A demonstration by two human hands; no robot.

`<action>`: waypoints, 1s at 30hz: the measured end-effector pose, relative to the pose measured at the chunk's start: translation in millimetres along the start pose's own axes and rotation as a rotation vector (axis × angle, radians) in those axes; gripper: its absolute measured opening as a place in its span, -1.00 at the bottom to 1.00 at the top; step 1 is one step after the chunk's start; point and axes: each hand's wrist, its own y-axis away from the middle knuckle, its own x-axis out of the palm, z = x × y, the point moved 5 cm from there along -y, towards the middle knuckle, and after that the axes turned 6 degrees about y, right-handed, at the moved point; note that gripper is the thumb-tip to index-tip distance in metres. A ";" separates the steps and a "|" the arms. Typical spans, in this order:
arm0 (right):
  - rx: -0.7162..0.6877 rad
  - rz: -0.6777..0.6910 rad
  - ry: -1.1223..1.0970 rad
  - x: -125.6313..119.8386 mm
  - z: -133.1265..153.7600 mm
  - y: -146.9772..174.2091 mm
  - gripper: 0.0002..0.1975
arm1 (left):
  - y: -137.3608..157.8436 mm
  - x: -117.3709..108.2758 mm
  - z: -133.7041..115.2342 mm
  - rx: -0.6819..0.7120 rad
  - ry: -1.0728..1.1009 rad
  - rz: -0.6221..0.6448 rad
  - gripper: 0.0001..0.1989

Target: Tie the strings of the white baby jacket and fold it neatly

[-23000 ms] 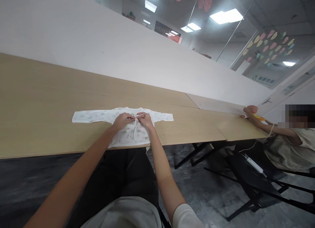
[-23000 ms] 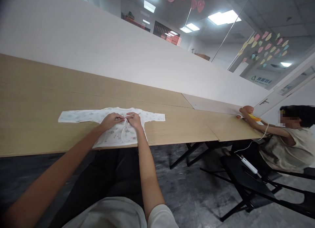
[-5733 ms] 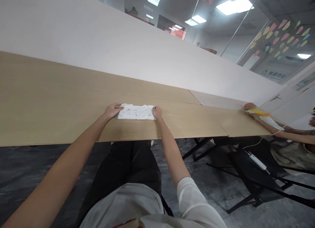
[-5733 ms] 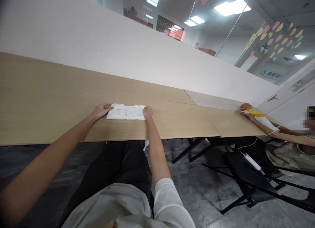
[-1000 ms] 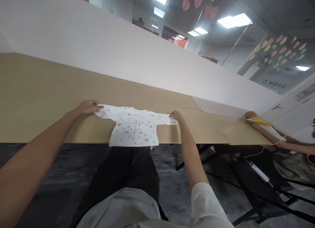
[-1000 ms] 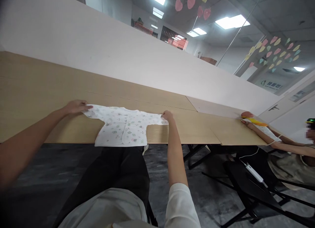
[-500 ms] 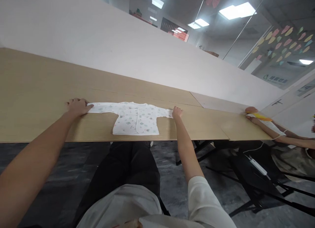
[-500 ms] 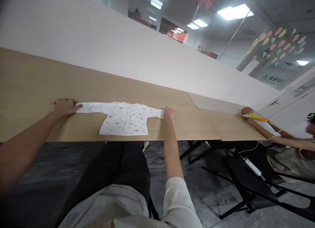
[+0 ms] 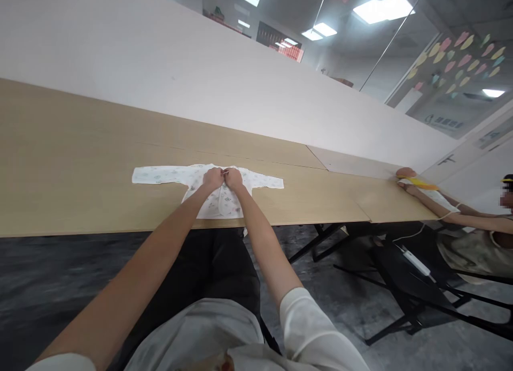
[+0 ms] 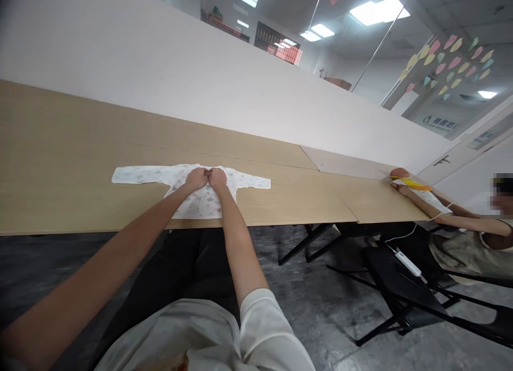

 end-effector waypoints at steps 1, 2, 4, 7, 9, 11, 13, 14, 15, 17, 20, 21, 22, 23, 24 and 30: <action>0.004 -0.007 -0.004 1.7 -0.4 1.3 -0.65 | 0.6 3.5 1.8 0.009 -0.005 -0.028 -0.61; 0.007 -0.016 0.000 2.6 -1.2 2.6 -0.65 | 1.3 5.2 4.6 0.022 -0.008 -0.067 -0.60; 0.014 -0.031 0.025 4.1 -2.3 4.9 -0.65 | 2.9 6.4 10.4 0.051 -0.017 -0.144 -0.59; 0.034 -0.046 0.045 6.7 -0.8 7.6 -0.67 | 4.9 8.8 14.4 0.078 -0.017 -0.172 -0.60; 0.054 -0.069 0.038 7.9 0.8 9.4 -0.67 | 5.7 10.1 13.6 0.090 -0.002 -0.159 -0.59; 0.067 -0.098 0.023 8.5 1.6 10.9 -0.70 | 6.2 10.1 12.4 0.099 0.018 -0.151 -0.59; 0.070 -0.125 -0.002 8.9 0.9 11.6 -0.74 | 6.1 9.5 12.4 0.098 0.043 -0.149 -0.60; 0.071 -0.136 -0.017 9.2 0.1 11.6 -0.77 | 5.9 9.0 12.8 0.095 0.054 -0.153 -0.60; 0.071 -0.145 -0.034 9.5 -1.0 11.4 -0.79 | 5.7 8.7 13.5 0.089 0.064 -0.158 -0.61; 0.068 -0.157 -0.068 10.3 -3.4 10.5 -0.84 | 5.3 8.6 14.8 0.075 0.074 -0.164 -0.60; 0.066 -0.161 -0.118 12.0 -6.4 9.2 -0.87 | 5.2 9.1 15.6 0.053 0.061 -0.168 -0.59; 0.064 -0.163 -0.133 12.4 -7.0 9.0 -0.87 | 5.5 9.1 15.6 0.041 0.051 -0.171 -0.59; 0.064 -0.166 -0.146 12.6 -7.5 9.0 -0.87 | 5.9 9.0 15.5 0.029 0.043 -0.175 -0.60; 0.063 -0.171 -0.158 12.8 -7.8 9.0 -0.87 | 6.5 8.9 15.3 0.018 0.037 -0.178 -0.60; 0.061 -0.176 -0.168 12.8 -8.0 9.2 -0.86 | 7.1 8.9 14.9 0.008 0.034 -0.179 -0.60; 0.068 -0.190 -0.192 14.5 -9.5 9.3 -0.83 | 10.1 9.7 12.2 -0.007 0.041 -0.176 -0.62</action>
